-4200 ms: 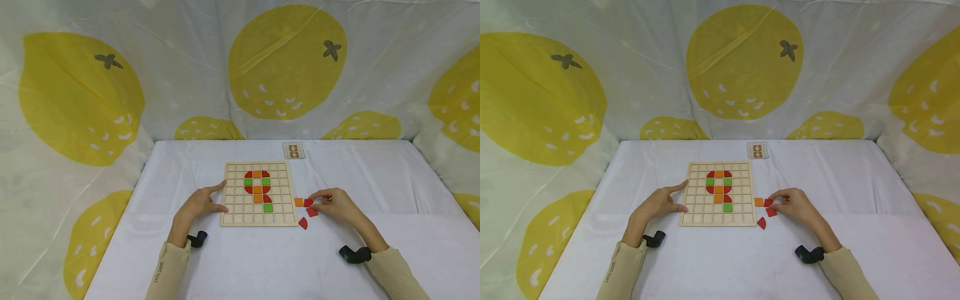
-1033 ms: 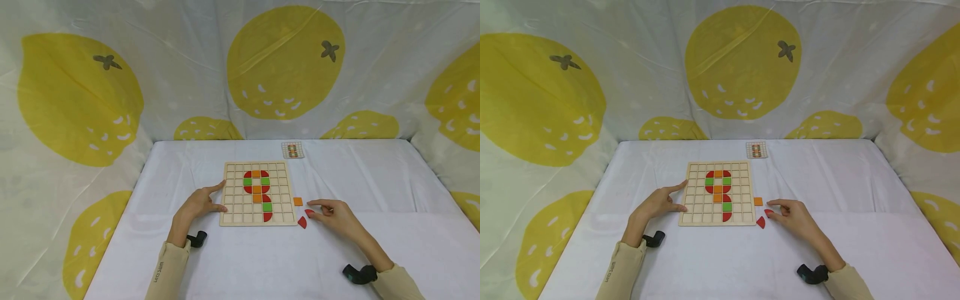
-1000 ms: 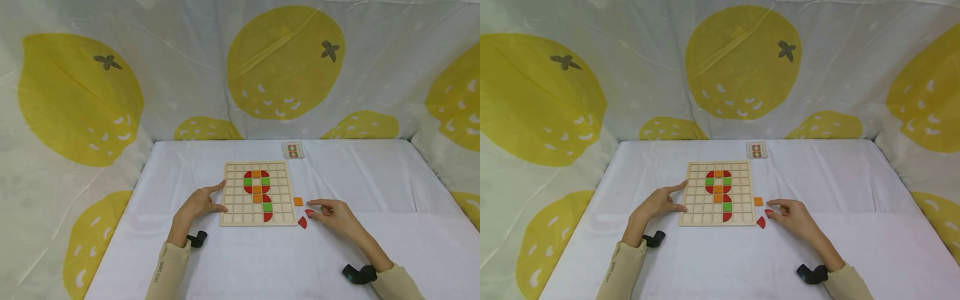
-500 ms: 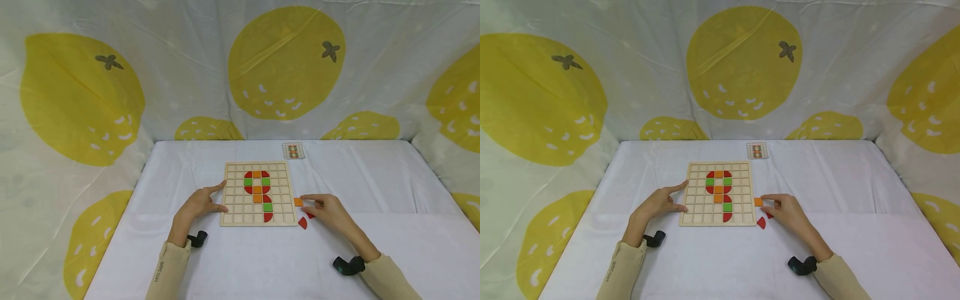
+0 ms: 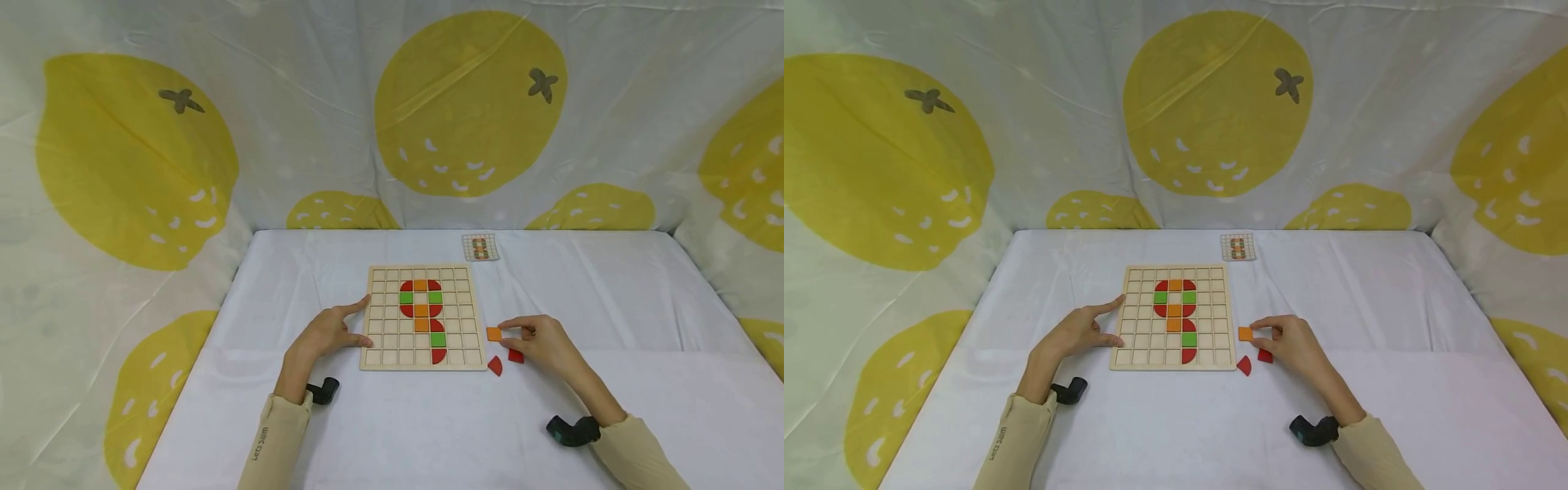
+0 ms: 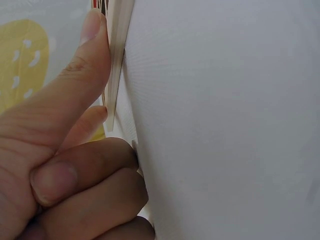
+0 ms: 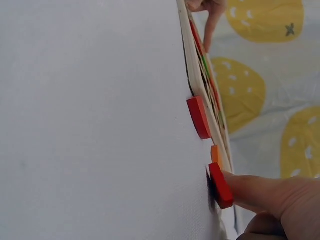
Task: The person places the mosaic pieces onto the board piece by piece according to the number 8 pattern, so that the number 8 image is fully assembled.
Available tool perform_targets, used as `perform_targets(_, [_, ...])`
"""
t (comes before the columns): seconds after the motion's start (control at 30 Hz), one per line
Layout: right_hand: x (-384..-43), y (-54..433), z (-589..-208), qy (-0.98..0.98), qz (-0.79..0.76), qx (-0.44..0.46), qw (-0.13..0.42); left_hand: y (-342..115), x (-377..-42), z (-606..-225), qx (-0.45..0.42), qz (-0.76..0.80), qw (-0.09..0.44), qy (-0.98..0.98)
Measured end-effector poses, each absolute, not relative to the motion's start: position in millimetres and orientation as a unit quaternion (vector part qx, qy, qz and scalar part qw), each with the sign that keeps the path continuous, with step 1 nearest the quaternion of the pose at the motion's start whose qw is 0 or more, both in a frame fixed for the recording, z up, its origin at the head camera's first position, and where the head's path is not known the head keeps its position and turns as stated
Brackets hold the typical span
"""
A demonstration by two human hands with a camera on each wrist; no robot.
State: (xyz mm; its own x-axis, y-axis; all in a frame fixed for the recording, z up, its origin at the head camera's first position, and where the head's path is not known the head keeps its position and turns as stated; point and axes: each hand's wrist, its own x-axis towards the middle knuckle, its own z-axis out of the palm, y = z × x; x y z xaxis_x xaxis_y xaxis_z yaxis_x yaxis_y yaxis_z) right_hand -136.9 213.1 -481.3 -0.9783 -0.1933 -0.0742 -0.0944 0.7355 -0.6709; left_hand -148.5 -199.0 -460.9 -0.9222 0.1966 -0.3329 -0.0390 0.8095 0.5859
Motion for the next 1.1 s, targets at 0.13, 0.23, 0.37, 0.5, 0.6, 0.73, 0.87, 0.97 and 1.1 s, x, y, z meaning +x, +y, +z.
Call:
perform_targets(0.13, [-139,214,-482,0.929,-0.356,-0.079,0.07,-199,-149,-461,0.04,0.308,0.193,0.931])
perform_targets(0.23, [-139,213,-482,0.927,-0.359,-0.079,0.071,-199,-150,-460,0.037,0.307,0.195,0.931])
perform_targets(0.37, [-138,210,-481,0.927,-0.361,-0.079,0.066,-199,-149,-460,0.036,0.308,0.197,0.93])
perform_targets(0.5, [-136,201,-479,0.919,-0.378,-0.091,0.063,-199,-148,-459,0.04,0.309,0.195,0.93])
perform_targets(0.6, [-133,189,-478,0.909,-0.395,-0.118,0.069,-200,-149,-460,0.04,0.309,0.196,0.93])
perform_targets(0.73, [-129,166,-476,0.894,-0.408,-0.164,0.085,-200,-149,-460,0.038,0.304,0.195,0.932])
perform_targets(0.87, [-126,144,-475,0.883,-0.415,-0.195,0.103,-200,-150,-461,0.042,0.303,0.195,0.932])
perform_targets(0.97, [-123,131,-476,0.879,-0.414,-0.211,0.11,-201,-151,-462,0.045,0.305,0.196,0.931])
perform_targets(1.1, [-120,118,-478,0.88,-0.404,-0.226,0.107,-201,-151,-461,0.045,0.303,0.198,0.931])
